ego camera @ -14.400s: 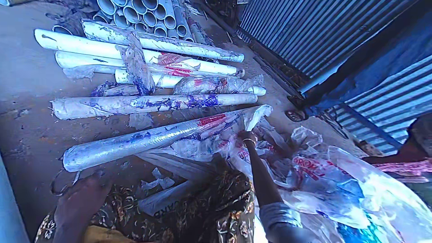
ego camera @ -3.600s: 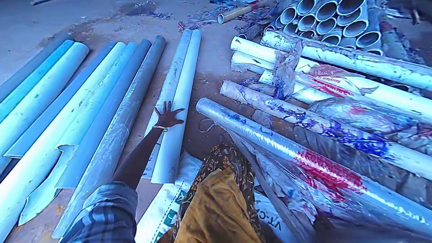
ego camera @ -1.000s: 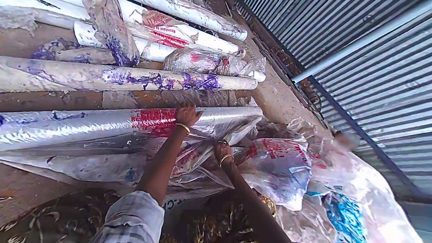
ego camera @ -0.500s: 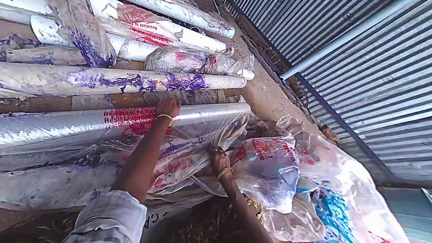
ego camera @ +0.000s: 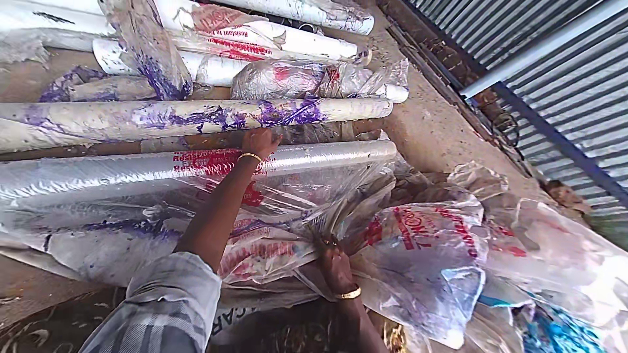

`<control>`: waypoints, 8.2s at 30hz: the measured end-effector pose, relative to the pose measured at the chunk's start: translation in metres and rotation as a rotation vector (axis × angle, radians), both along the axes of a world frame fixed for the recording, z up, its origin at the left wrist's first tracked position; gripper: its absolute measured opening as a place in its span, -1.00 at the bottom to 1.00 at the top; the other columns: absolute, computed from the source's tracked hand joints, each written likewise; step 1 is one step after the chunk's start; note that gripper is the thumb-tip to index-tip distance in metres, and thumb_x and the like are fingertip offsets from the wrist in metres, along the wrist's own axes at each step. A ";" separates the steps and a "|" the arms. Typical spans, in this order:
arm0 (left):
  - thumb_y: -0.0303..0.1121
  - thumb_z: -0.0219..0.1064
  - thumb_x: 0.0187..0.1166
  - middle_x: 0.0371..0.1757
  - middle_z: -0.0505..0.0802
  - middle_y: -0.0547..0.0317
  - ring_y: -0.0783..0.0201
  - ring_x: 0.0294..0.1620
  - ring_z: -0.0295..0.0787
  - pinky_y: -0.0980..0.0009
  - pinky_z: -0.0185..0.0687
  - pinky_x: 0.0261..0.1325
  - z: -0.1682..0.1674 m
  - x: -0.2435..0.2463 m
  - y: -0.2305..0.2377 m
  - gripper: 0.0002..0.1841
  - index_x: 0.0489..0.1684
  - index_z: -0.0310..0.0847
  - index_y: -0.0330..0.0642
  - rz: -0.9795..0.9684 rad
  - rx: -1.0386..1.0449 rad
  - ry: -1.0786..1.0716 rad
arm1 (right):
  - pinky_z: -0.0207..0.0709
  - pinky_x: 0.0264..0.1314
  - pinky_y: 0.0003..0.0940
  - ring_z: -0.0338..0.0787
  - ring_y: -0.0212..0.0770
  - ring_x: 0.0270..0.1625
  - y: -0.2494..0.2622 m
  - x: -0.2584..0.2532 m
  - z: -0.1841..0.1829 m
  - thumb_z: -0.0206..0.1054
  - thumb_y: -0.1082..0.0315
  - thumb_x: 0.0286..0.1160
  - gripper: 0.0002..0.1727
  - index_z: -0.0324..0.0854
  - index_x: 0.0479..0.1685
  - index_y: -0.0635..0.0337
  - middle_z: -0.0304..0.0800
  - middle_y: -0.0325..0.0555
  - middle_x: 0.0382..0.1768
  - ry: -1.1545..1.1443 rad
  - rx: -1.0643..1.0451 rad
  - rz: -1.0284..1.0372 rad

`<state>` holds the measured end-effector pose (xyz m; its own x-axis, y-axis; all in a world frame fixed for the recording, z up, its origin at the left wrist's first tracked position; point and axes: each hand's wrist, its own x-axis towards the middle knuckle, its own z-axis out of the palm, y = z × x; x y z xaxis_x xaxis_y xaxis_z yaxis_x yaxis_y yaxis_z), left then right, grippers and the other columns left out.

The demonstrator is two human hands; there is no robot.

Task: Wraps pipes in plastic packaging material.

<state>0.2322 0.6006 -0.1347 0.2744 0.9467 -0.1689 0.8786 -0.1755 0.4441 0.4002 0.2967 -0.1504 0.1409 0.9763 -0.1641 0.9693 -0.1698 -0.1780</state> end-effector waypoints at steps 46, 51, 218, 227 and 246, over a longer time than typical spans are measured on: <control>-0.39 0.21 0.77 0.13 0.76 -0.55 -0.38 0.33 0.62 -0.19 0.17 0.60 0.048 -0.128 -0.186 -0.64 0.06 0.63 -0.70 -0.516 -0.212 -0.160 | 0.11 0.73 0.40 0.59 0.34 0.59 0.105 -0.121 -0.026 0.30 0.68 0.32 -0.53 0.71 0.30 0.47 0.73 0.29 0.41 0.070 0.402 0.581; -0.29 0.22 0.78 0.07 0.80 -0.47 -0.29 0.30 0.67 -0.13 0.16 0.66 0.051 -0.135 -0.189 -0.60 0.00 0.68 -0.65 -0.370 -0.113 -0.292 | 0.52 0.36 0.37 0.78 0.47 0.29 0.100 -0.130 0.005 0.39 0.57 0.36 -0.67 0.79 0.12 0.44 0.84 0.42 0.13 0.121 0.280 0.379; -0.28 0.62 0.41 0.66 0.55 -0.23 -0.13 0.73 0.38 -0.03 0.08 0.80 0.037 -0.193 -0.160 -0.30 0.56 0.51 -0.40 -0.300 -0.076 0.066 | 0.36 0.55 0.34 0.61 0.43 0.50 0.177 -0.128 0.087 0.22 0.24 0.78 -0.50 0.50 0.57 0.33 0.65 0.47 0.39 0.125 -0.184 0.464; -0.71 -0.03 0.71 0.48 0.62 -0.45 -0.32 0.55 0.52 -0.07 0.41 0.56 0.007 -0.250 -0.162 -0.66 0.29 0.59 -0.61 -0.366 0.049 0.237 | 0.09 0.70 0.34 0.38 0.38 0.68 0.206 -0.261 0.009 0.34 -0.15 0.61 -0.23 0.43 0.69 0.16 0.51 0.40 0.55 0.127 -0.034 0.452; -0.62 0.15 0.69 0.29 0.78 -0.29 -0.26 0.39 0.66 -0.08 0.56 0.37 0.009 -0.270 -0.182 -0.73 0.17 0.74 -0.48 -0.262 -0.060 -0.079 | 0.46 0.20 0.51 0.77 0.46 0.25 0.254 -0.263 0.003 -0.02 -0.32 0.76 -0.29 0.64 0.51 0.02 0.81 0.37 0.17 0.012 -0.134 0.416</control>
